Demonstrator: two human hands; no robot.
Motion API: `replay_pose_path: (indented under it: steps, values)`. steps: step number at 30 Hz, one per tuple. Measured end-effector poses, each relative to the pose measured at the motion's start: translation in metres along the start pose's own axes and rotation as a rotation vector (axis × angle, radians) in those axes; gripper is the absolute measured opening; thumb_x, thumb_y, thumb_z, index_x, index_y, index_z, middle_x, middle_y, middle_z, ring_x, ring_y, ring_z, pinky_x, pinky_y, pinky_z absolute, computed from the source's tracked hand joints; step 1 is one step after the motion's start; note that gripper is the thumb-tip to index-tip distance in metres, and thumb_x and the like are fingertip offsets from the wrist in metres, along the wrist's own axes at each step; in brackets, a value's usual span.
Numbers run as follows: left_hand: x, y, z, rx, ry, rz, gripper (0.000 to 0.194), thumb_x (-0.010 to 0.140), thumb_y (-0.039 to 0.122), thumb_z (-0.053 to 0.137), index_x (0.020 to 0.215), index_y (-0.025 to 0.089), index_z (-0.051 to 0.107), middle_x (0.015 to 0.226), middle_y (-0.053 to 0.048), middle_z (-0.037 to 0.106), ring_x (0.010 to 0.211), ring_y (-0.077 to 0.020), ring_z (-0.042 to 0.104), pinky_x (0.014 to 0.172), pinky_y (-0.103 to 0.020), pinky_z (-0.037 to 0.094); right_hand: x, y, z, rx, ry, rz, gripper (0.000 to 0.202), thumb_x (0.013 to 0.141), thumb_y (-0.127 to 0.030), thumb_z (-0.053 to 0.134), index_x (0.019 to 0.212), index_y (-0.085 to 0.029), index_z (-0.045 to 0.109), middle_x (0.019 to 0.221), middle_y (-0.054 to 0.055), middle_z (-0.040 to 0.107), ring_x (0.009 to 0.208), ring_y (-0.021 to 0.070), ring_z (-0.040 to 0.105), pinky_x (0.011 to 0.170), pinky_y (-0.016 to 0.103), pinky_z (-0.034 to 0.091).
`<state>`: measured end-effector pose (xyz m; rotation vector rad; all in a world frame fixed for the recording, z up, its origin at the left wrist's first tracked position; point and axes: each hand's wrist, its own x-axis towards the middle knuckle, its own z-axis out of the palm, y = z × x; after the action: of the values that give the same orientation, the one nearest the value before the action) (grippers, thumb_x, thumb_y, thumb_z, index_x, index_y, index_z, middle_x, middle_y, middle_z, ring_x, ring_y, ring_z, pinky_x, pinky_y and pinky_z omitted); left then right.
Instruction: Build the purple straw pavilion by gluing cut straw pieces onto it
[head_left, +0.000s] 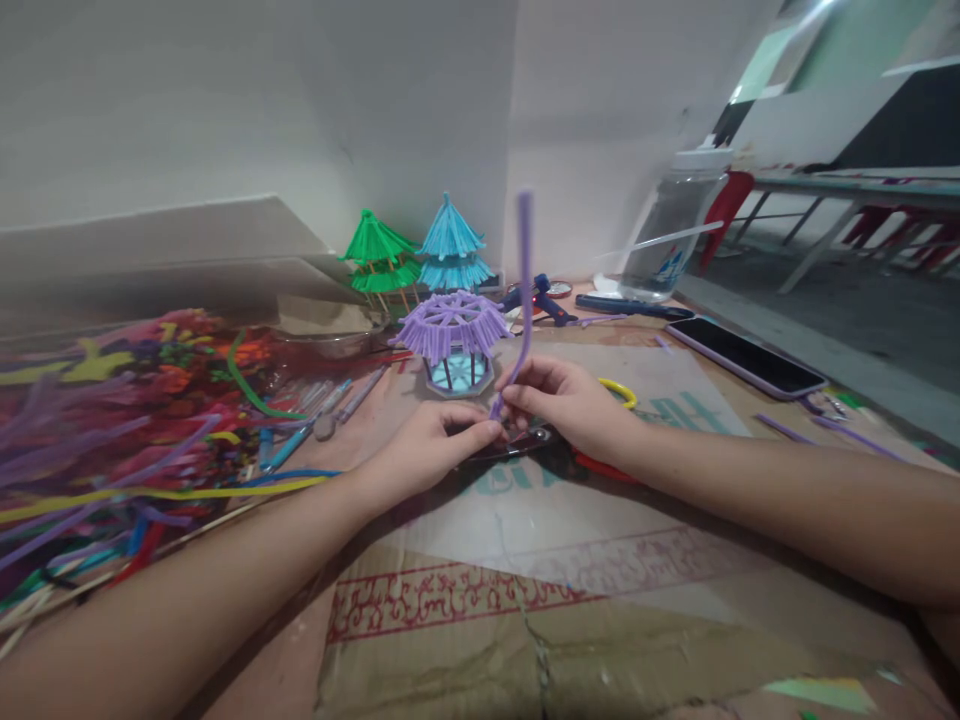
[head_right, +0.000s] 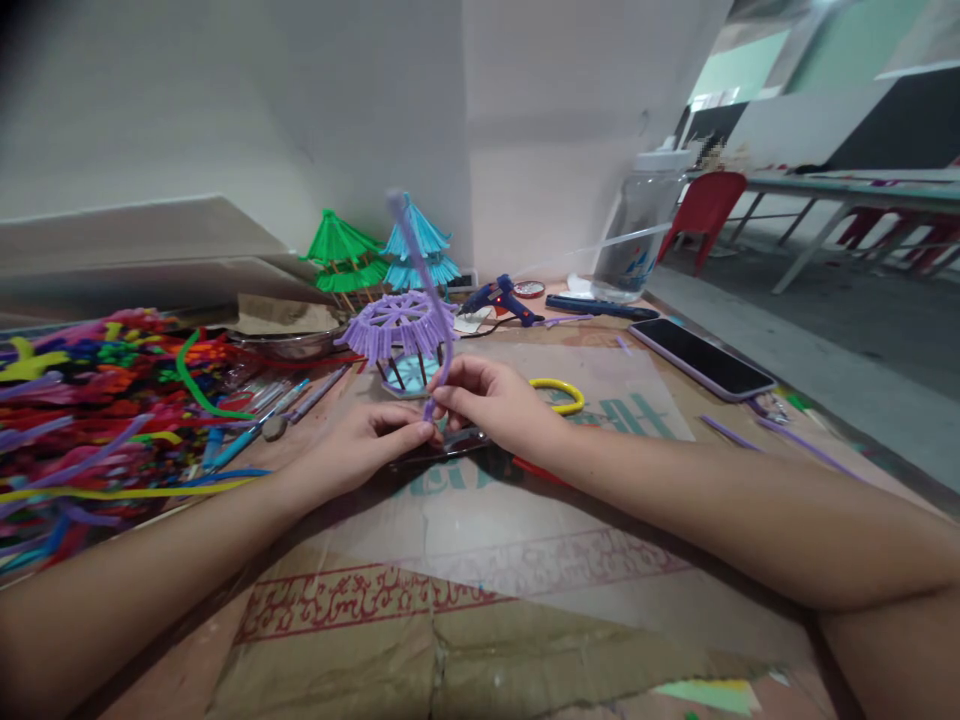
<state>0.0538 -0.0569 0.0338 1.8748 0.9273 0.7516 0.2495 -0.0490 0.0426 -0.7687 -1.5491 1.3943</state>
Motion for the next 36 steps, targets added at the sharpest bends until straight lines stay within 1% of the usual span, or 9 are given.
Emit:
replay_pose_path:
  steps: [4,7,9,12,16,24,28,32,36]
  values:
    - [0.001,0.001,0.0,0.003,0.033,-0.002,0.032,0.086,0.041,0.059,0.079,0.014,0.075,0.076,-0.005,0.072,0.07,-0.0152,0.06,0.067,-0.026,0.046,0.003,0.006,-0.004,0.123,-0.044,0.033,0.029,0.079,-0.04,0.076,0.086,-0.018,0.059,0.072,0.0,0.072,0.059,0.0101,0.064,0.061,0.024,0.053]
    - [0.001,0.0,0.0,0.016,0.027,0.001,0.033,0.087,0.041,0.059,0.078,0.014,0.075,0.075,-0.004,0.071,0.07,-0.0152,0.06,0.067,-0.026,0.046,0.004,0.007,-0.004,0.151,-0.055,0.044,0.034,0.079,-0.047,0.076,0.083,-0.018,0.058,0.071,0.0,0.072,0.058,0.01,0.064,0.061,0.024,0.053]
    - [0.0,0.0,0.0,0.011,0.012,0.004,0.032,0.087,0.04,0.059,0.08,0.014,0.075,0.077,-0.005,0.072,0.072,-0.016,0.061,0.068,-0.026,0.047,0.003,0.006,-0.003,0.138,-0.049,0.035,0.032,0.082,-0.046,0.074,0.083,-0.018,0.057,0.069,-0.001,0.07,0.057,0.0091,0.063,0.06,0.023,0.052]
    - [0.0,0.0,0.0,0.017,-0.003,0.006,0.03,0.087,0.04,0.059,0.08,0.015,0.074,0.081,-0.006,0.073,0.076,-0.0171,0.063,0.071,-0.027,0.048,0.001,0.004,-0.003,0.126,-0.02,-0.009,0.028,0.084,-0.042,0.072,0.09,-0.02,0.056,0.068,-0.002,0.07,0.056,0.0088,0.061,0.057,0.022,0.05]
    - [0.0,0.0,-0.001,0.053,-0.012,-0.002,0.031,0.088,0.041,0.059,0.079,0.015,0.074,0.082,-0.006,0.074,0.077,-0.0179,0.064,0.071,-0.027,0.049,0.0,-0.004,-0.003,0.144,0.067,-0.073,0.028,0.083,-0.041,0.071,0.093,-0.022,0.053,0.068,-0.003,0.068,0.057,0.0107,0.062,0.059,0.024,0.05]
    - [-0.001,0.004,-0.001,0.05,-0.022,-0.002,0.028,0.089,0.036,0.057,0.08,0.015,0.075,0.083,-0.006,0.075,0.076,-0.0159,0.066,0.071,-0.025,0.05,0.004,-0.046,-0.015,0.081,0.213,-0.166,0.009,0.091,-0.026,0.06,0.086,-0.023,0.052,0.069,-0.003,0.067,0.057,0.0102,0.059,0.062,0.025,0.049]
    - [-0.001,0.003,-0.001,0.042,-0.011,0.001,0.028,0.089,0.036,0.057,0.081,0.015,0.074,0.083,-0.006,0.075,0.077,-0.0163,0.066,0.071,-0.025,0.05,0.007,-0.055,-0.02,0.046,0.254,-0.171,0.012,0.092,-0.029,0.06,0.083,-0.024,0.054,0.07,-0.003,0.065,0.059,0.0104,0.06,0.068,0.028,0.051]
    - [0.0,0.0,-0.001,0.038,0.012,0.005,0.031,0.089,0.04,0.058,0.081,0.015,0.075,0.083,-0.006,0.075,0.078,-0.0171,0.066,0.071,-0.026,0.05,0.009,-0.057,-0.021,0.108,0.252,-0.124,0.019,0.093,-0.034,0.058,0.077,-0.023,0.055,0.076,0.001,0.067,0.067,0.014,0.064,0.074,0.033,0.054]
    - [0.0,0.0,-0.001,0.07,0.03,0.0,0.032,0.089,0.041,0.058,0.082,0.015,0.075,0.082,-0.006,0.074,0.078,-0.0172,0.066,0.071,-0.026,0.049,0.011,-0.052,-0.024,0.155,0.265,-0.109,0.021,0.092,-0.043,0.058,0.083,-0.023,0.058,0.075,0.002,0.068,0.062,0.0135,0.061,0.071,0.033,0.055]
